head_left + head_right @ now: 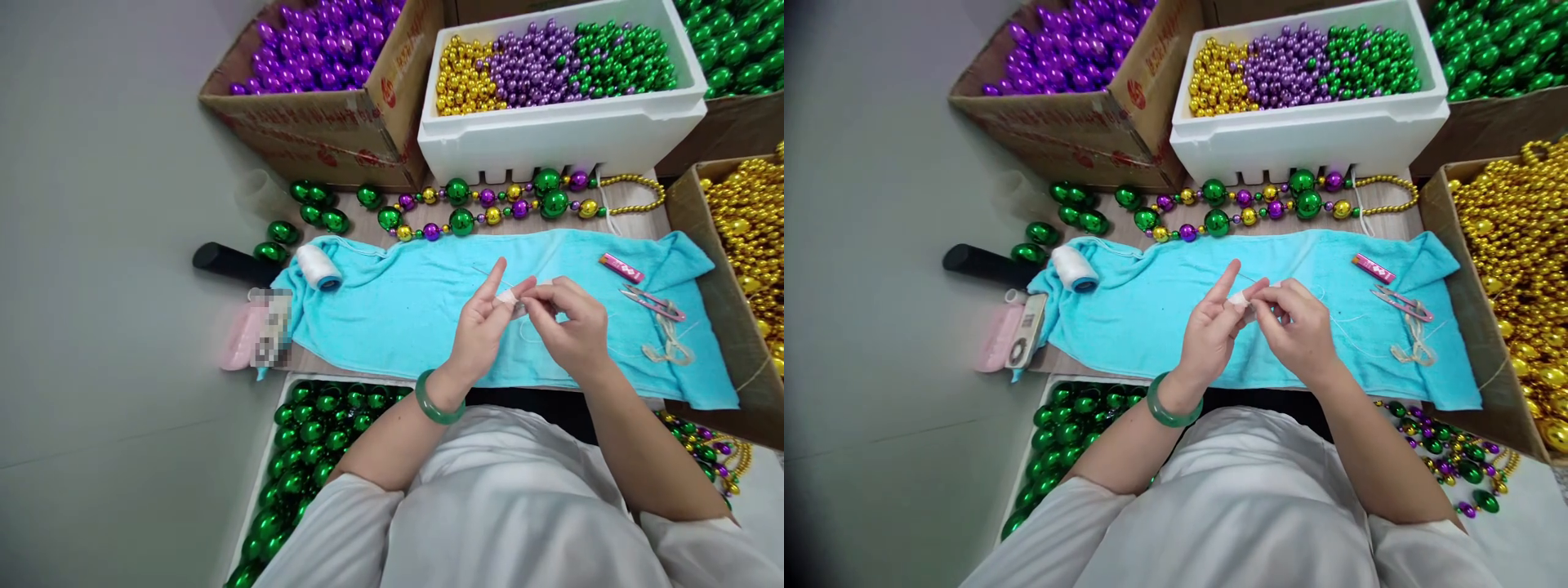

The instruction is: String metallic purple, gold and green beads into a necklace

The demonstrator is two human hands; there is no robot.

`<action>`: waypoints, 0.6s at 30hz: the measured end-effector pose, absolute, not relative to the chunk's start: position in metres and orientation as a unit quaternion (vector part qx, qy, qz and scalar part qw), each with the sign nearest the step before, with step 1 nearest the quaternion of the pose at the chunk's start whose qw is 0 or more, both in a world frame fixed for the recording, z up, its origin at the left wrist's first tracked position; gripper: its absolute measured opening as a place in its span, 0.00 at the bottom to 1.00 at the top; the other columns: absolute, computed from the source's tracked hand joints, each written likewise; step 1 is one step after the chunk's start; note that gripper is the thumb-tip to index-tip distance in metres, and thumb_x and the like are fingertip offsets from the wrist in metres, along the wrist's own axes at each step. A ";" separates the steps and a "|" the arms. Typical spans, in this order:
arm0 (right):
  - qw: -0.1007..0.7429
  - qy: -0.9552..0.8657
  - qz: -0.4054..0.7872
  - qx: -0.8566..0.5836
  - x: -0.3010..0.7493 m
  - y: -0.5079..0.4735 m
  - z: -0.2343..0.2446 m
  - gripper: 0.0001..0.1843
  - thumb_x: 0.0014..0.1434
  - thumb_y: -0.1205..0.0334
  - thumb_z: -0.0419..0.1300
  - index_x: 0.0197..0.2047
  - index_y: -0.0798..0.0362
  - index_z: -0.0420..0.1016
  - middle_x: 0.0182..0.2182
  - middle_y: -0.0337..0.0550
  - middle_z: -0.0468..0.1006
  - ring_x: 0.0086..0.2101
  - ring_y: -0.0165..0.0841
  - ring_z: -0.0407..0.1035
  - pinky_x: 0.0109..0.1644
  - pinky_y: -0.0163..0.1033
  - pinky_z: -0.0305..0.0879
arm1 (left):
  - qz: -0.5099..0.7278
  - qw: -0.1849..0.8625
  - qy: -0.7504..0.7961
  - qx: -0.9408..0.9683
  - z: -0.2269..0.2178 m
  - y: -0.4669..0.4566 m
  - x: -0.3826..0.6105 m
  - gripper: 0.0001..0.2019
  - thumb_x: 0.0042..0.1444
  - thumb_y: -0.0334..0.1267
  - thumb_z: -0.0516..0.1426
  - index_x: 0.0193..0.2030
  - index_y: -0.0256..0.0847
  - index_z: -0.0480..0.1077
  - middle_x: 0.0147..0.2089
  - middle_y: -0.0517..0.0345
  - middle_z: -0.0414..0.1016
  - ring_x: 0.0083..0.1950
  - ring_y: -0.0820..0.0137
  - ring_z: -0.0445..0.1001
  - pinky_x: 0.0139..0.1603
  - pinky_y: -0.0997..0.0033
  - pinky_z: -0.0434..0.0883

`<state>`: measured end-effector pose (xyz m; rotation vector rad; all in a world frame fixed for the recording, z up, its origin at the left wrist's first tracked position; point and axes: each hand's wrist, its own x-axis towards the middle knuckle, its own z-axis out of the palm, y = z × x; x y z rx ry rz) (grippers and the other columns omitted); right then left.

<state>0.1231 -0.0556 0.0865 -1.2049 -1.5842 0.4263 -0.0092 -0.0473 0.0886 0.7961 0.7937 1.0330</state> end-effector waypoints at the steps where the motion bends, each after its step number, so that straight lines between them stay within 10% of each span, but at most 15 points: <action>1: 0.523 -0.663 0.177 -0.506 0.123 -0.056 0.087 0.05 0.59 0.69 0.59 0.32 0.52 0.75 0.24 0.37 0.70 0.24 0.27 0.62 0.28 0.35 0.60 | 0.469 0.719 0.353 0.373 0.088 -0.048 -0.009 0.37 0.60 0.41 0.57 0.73 0.45 0.46 0.58 0.50 0.75 0.58 0.64 0.73 0.63 0.59 0.65; 18: 0.450 -0.741 -0.049 -0.496 0.121 -0.046 0.068 0.08 0.55 0.73 0.55 0.34 0.50 0.67 0.28 0.42 0.73 0.33 0.35 0.68 0.37 0.41 0.66 | 0.454 0.671 0.392 0.437 0.081 -0.051 -0.015 0.37 0.58 0.34 0.56 0.72 0.48 0.46 0.53 0.57 0.79 0.42 0.73 0.76 0.58 0.67 0.67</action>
